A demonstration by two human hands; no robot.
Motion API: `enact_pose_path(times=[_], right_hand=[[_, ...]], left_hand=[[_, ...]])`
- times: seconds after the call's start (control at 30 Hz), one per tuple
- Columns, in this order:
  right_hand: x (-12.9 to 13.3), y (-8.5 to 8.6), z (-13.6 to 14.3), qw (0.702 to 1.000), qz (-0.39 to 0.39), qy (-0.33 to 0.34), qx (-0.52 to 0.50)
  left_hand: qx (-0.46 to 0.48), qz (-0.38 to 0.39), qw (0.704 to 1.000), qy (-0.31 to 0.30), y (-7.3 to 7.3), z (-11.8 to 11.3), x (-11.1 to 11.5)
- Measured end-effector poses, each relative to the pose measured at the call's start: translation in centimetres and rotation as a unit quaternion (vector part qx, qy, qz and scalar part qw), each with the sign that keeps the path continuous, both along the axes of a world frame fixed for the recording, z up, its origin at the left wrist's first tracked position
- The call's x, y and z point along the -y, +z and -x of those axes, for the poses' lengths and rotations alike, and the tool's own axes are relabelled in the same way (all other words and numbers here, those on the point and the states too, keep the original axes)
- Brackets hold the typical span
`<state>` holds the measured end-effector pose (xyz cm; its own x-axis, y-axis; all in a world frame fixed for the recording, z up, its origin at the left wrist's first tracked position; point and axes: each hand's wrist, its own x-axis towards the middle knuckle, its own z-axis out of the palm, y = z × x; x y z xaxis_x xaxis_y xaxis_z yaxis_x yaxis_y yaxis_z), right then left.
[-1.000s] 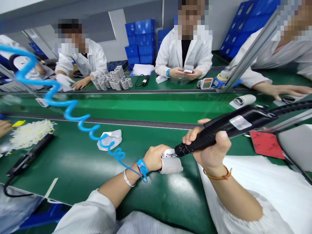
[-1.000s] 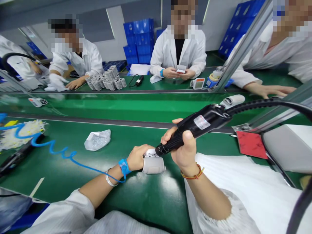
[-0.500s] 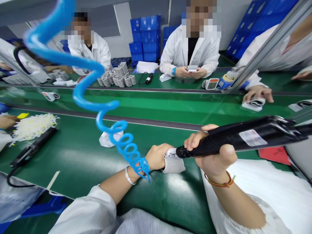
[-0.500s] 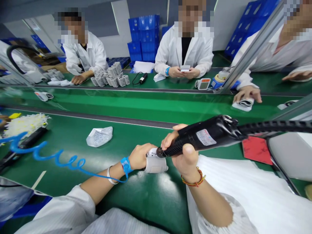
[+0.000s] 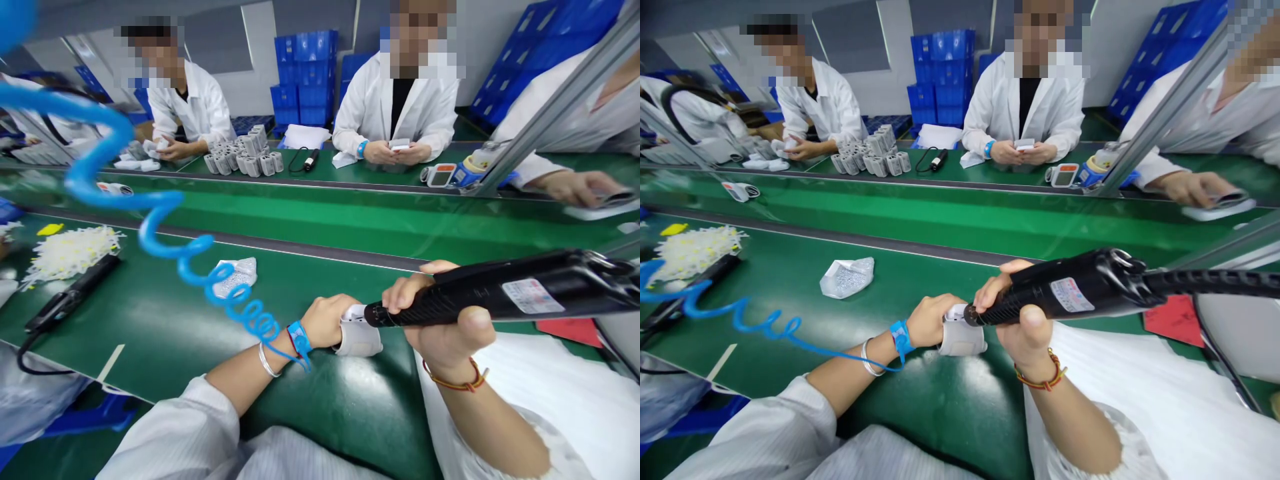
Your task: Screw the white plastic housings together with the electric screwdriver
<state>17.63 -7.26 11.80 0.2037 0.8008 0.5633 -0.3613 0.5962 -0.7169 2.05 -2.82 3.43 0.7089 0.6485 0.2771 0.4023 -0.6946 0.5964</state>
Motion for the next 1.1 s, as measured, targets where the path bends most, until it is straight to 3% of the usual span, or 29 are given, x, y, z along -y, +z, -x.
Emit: enact_pose_path(times=[0.47, 1.1], right_hand=[[-1.0, 0.2, -0.6, 0.994, 0.095, -0.032, -0.032], [-1.3, -0.5, -0.5, 0.995, 0.081, -0.027, -0.058]], left_hand=[[-0.012, 0.003, 1.000, 0.005, 0.5, -0.2, 0.1], [-0.031, -0.005, 0.999, 0.016, 0.6, -0.4, 0.1]])
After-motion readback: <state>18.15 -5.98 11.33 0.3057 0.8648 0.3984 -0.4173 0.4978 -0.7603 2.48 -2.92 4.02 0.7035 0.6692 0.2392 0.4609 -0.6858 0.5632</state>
